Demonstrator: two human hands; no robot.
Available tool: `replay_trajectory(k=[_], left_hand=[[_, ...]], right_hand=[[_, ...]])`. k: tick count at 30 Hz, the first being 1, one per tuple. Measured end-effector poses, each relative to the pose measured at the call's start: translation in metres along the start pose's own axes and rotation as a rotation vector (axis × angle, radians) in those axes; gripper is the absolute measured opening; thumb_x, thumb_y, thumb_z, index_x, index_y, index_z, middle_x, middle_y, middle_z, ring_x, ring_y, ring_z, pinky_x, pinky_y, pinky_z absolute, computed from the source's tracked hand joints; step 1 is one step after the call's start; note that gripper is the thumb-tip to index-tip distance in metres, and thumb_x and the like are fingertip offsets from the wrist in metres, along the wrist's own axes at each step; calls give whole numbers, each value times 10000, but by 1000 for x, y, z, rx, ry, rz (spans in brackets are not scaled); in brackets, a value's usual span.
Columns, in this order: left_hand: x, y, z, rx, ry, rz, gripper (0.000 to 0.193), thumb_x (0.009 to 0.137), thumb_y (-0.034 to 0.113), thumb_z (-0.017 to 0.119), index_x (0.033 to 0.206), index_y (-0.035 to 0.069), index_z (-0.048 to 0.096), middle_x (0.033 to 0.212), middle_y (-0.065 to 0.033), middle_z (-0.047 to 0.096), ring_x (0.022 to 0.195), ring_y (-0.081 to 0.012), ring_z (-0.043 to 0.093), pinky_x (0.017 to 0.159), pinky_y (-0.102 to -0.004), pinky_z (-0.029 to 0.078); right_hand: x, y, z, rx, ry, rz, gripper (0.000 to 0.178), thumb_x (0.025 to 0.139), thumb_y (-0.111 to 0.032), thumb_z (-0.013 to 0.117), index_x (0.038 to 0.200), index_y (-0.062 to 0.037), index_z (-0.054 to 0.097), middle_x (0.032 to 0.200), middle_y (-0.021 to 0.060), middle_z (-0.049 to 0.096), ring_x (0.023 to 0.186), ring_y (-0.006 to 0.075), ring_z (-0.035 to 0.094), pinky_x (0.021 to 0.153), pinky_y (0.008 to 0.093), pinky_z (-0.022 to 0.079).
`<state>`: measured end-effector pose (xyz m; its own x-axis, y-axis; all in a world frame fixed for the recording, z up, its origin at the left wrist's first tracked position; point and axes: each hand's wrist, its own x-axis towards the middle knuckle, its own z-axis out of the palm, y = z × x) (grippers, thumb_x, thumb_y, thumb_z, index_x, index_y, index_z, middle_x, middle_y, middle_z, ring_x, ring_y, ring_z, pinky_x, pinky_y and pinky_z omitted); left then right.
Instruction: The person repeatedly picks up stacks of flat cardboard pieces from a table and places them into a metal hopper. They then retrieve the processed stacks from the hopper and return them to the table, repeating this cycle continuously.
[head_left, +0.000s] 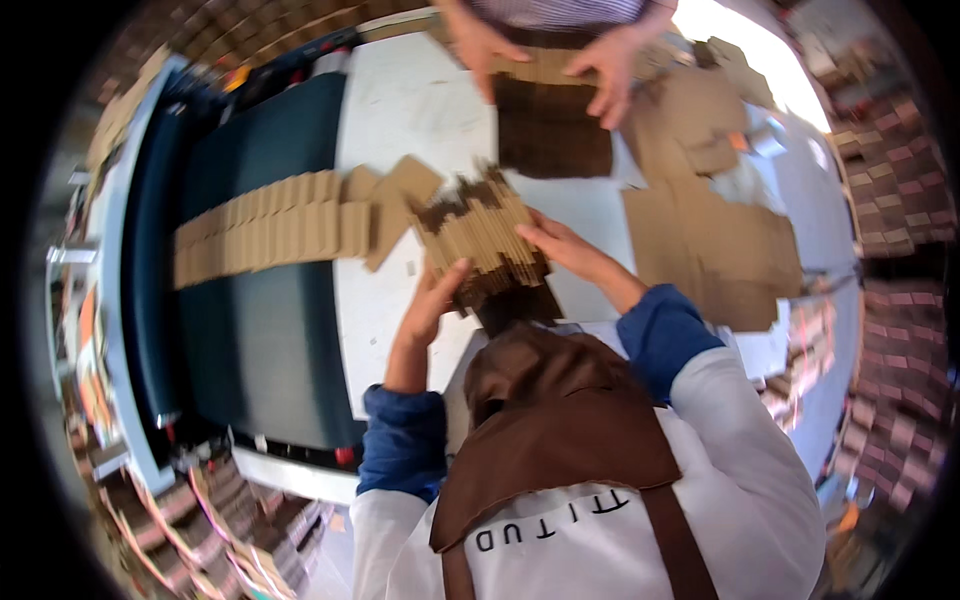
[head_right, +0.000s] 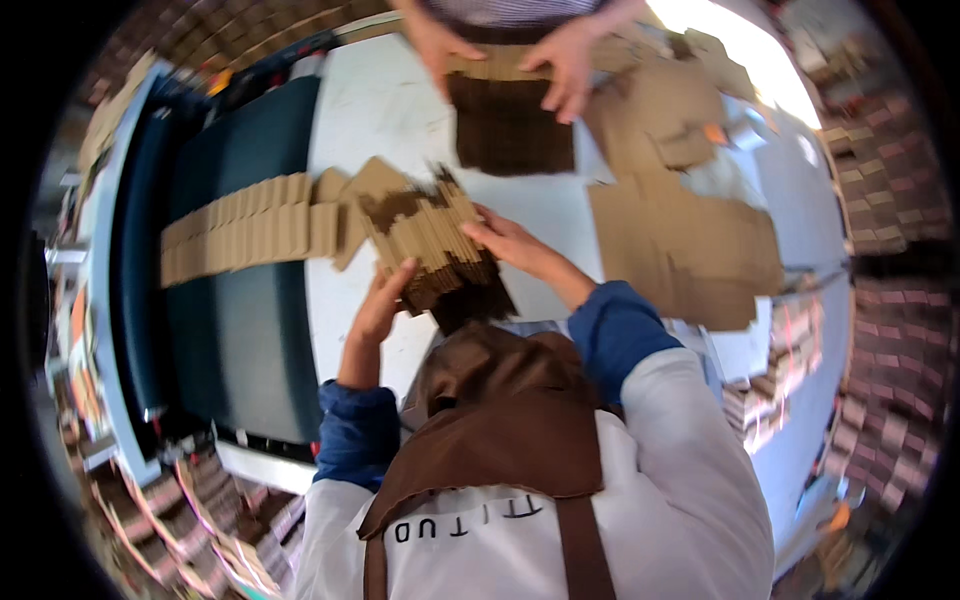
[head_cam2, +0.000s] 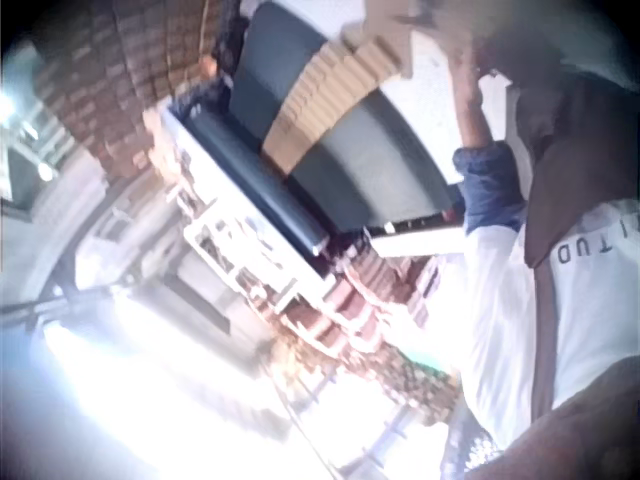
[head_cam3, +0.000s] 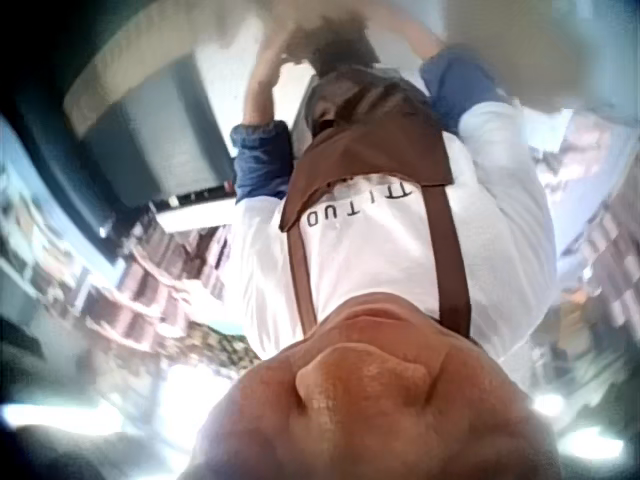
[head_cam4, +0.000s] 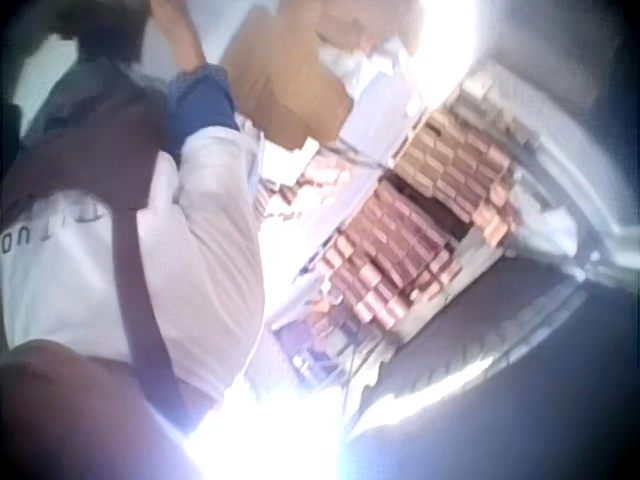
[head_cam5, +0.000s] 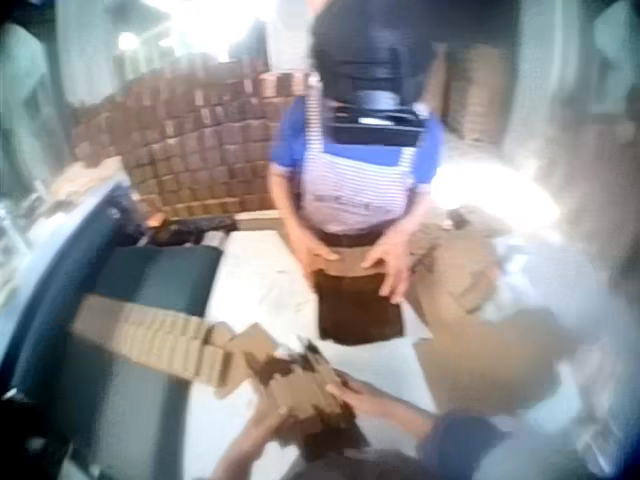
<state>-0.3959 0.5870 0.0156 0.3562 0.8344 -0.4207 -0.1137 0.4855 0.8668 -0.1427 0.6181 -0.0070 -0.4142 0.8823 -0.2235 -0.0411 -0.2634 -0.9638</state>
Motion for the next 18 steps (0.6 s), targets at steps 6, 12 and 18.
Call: replay_trajectory(k=[6, 12, 18], left_hand=[[22, -5, 58, 128, -116, -21, 704, 917, 355, 622, 1448, 90, 242, 1212, -113, 562, 986, -170, 617, 702, -255, 538], [75, 3, 177, 419, -291, -69, 869, 882, 476, 639, 1504, 127, 142, 1304, -123, 510, 1112, -193, 549, 741, -303, 526], [120, -8, 249, 877, -286, -203, 1165, 799, 690, 583, 1466, -116, 71, 1373, -324, 441, 1302, -402, 442, 1055, -375, 372]], right_hand=[[-75, 6, -25, 56, 273, 21, 657, 986, -440, 498, 1484, -56, 307, 1407, 82, 467, 1275, 170, 432, 1053, 308, 351], [-153, 33, -132, 390, 411, -13, 580, 983, -405, 511, 1394, -2, 436, 1335, 82, 532, 1232, 161, 483, 1009, 303, 397], [-214, 30, -219, -240, 957, 72, 519, 948, -378, 578, 1278, 21, 541, 1224, 139, 623, 1100, 255, 595, 944, 355, 461]])
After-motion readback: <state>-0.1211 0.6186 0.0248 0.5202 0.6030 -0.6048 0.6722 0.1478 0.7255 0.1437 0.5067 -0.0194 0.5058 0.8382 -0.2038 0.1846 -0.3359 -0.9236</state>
